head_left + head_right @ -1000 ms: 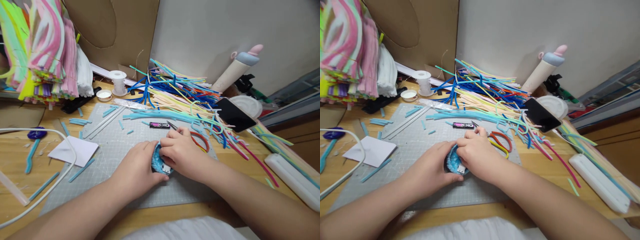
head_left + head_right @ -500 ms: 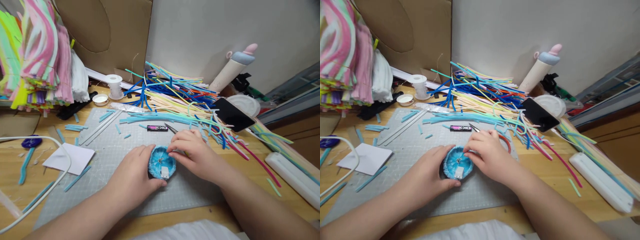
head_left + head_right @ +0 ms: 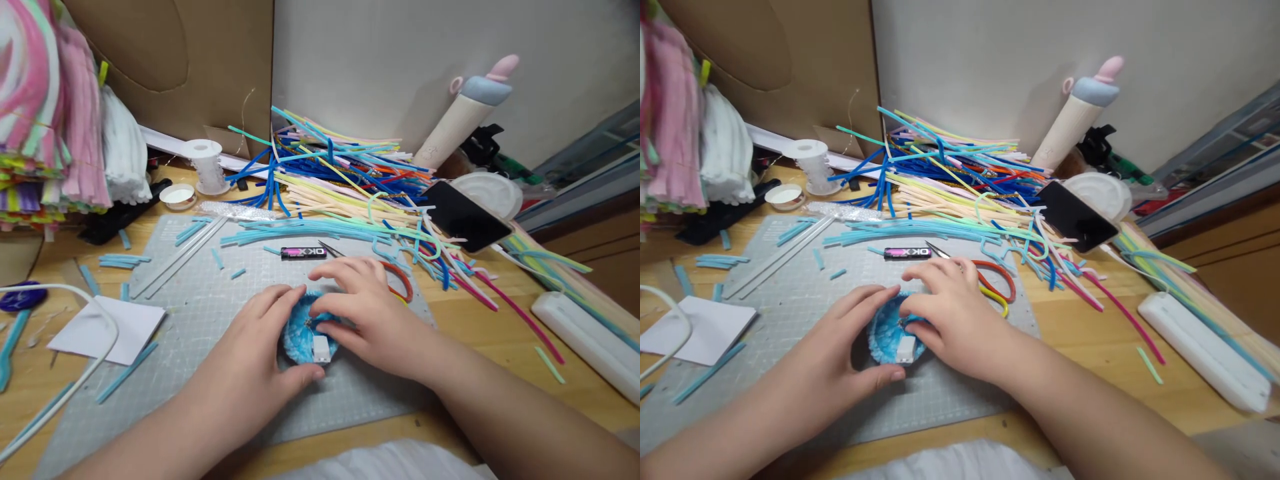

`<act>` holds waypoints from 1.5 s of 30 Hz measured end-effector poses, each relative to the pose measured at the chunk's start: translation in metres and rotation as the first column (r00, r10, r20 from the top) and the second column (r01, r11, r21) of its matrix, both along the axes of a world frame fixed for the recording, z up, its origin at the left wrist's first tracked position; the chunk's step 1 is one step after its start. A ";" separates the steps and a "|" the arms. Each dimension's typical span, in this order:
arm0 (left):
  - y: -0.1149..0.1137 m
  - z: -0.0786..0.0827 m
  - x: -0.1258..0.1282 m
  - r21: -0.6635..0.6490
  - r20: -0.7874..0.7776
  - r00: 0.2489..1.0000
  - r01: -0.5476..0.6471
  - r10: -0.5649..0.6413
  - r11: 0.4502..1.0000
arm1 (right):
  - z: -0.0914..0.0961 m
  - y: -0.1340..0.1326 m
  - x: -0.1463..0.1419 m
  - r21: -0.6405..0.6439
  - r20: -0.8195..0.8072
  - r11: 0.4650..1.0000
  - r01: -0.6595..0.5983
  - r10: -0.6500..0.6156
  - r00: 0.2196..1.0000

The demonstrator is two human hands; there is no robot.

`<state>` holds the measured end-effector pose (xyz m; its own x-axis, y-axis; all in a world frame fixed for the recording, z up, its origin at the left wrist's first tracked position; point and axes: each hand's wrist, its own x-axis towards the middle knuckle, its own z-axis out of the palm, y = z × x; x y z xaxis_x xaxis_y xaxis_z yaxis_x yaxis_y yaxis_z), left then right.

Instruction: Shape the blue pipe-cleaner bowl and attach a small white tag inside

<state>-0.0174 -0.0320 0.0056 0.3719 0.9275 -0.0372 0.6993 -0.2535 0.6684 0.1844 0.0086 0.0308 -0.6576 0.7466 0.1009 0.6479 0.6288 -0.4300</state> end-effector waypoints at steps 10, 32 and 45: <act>0.002 0.001 0.003 0.019 0.002 1.000 0.016 -0.016 1.000 | -0.010 0.006 -0.007 0.029 0.013 0.999 -0.036 0.036 0.999; 0.001 0.004 0.006 0.019 0.024 1.000 0.010 -0.010 1.000 | -0.016 0.003 -0.013 0.108 0.061 0.991 -0.076 0.070 0.996; 0.001 0.006 0.005 -0.007 0.031 0.999 0.005 -0.005 1.000 | -0.016 0.001 -0.014 0.046 0.060 0.995 -0.088 0.085 0.995</act>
